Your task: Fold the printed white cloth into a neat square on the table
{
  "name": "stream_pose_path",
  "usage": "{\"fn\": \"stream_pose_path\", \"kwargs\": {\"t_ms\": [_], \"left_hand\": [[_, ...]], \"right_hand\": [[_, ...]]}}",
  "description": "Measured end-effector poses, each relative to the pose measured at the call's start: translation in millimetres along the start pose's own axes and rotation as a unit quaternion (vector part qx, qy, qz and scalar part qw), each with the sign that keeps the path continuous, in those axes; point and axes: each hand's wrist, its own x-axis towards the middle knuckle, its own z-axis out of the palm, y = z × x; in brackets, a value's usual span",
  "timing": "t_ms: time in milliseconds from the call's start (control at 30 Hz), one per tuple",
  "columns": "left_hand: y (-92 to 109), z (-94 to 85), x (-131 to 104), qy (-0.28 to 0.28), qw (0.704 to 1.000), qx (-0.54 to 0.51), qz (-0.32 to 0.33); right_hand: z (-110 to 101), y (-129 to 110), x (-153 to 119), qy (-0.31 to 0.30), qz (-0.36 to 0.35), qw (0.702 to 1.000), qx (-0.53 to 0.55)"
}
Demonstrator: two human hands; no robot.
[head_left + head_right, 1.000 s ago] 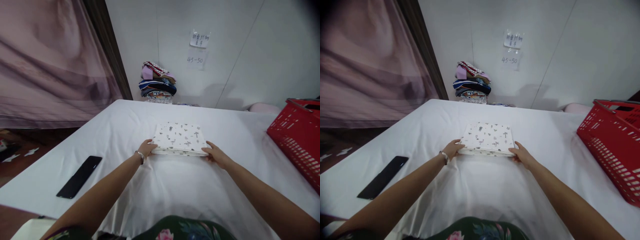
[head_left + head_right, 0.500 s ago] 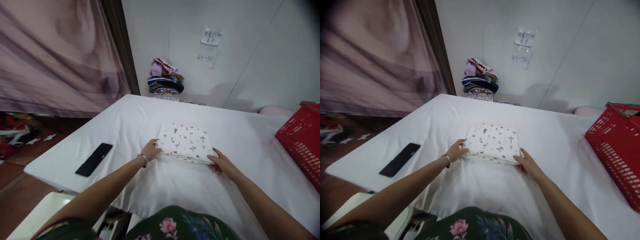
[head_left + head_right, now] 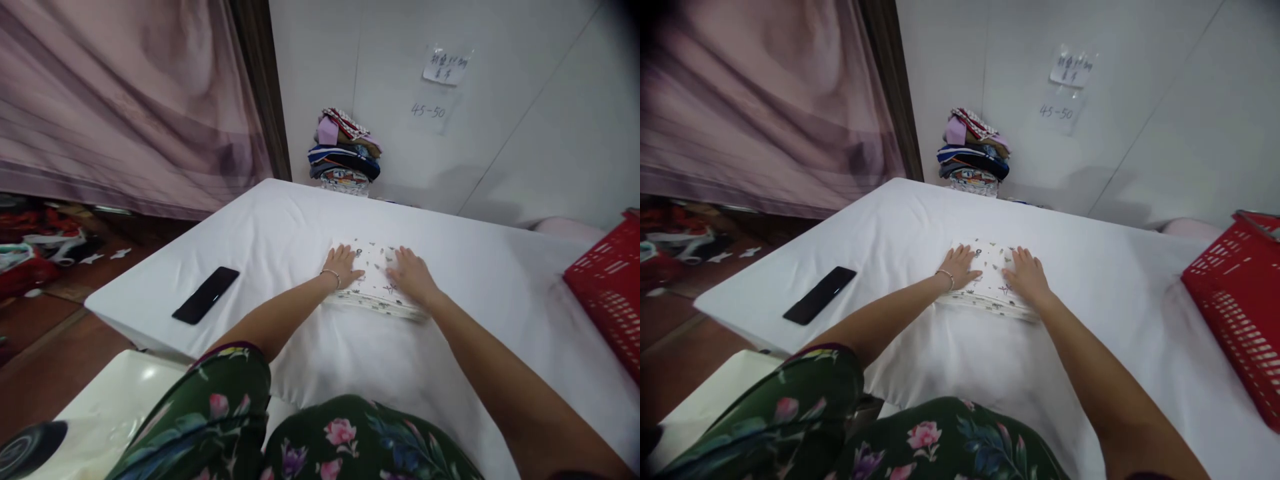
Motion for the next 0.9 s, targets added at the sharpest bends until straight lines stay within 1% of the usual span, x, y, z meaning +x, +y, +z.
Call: {"fn": "stream_pose_path", "kwargs": {"t_ms": [100, 167, 267, 333, 467, 500, 567, 633, 733, 800, 900], "left_hand": [[-4, 9.9, -3, -0.019, 1.0, -0.005, -0.002], [-7, 11.2, -5, -0.019, 1.0, -0.007, 0.001], [-9, 6.5, 0, -0.028, 0.999, -0.019, 0.001], [-9, 0.0, 9, -0.029, 0.999, -0.034, -0.011], [-8, -10.4, 33, 0.017, 1.0, -0.02, -0.016], [-10, -10.3, 39, 0.017, 1.0, -0.012, -0.02], [-15, -5.9, 46, -0.003, 0.999, -0.004, -0.039], [-20, 1.7, 49, -0.015, 0.998, -0.004, -0.056], [-26, 11.3, 50, -0.004, 0.999, -0.008, -0.054], [-28, 13.8, 49, -0.002, 0.999, -0.015, -0.05], [-26, 11.4, 47, 0.0, 0.999, -0.026, -0.047]], "right_hand": [[27, 2, 0, -0.022, 0.035, 0.998, -0.036], [35, 6, -3, -0.024, 0.035, 0.998, -0.039], [32, 7, -2, -0.037, 0.033, 0.998, -0.031], [25, 6, 7, -0.046, 0.044, 0.998, -0.024], [17, 9, 34, -0.03, 0.06, 0.998, -0.02], [19, 12, 40, -0.029, 0.065, 0.997, -0.02], [24, 19, 48, -0.038, 0.08, 0.996, -0.02], [33, 25, 49, -0.041, 0.091, 0.995, -0.018], [43, 31, 47, -0.029, 0.09, 0.995, -0.011], [45, 33, 47, -0.028, 0.088, 0.996, -0.006], [40, 33, 51, -0.037, 0.09, 0.995, 0.008]]}}
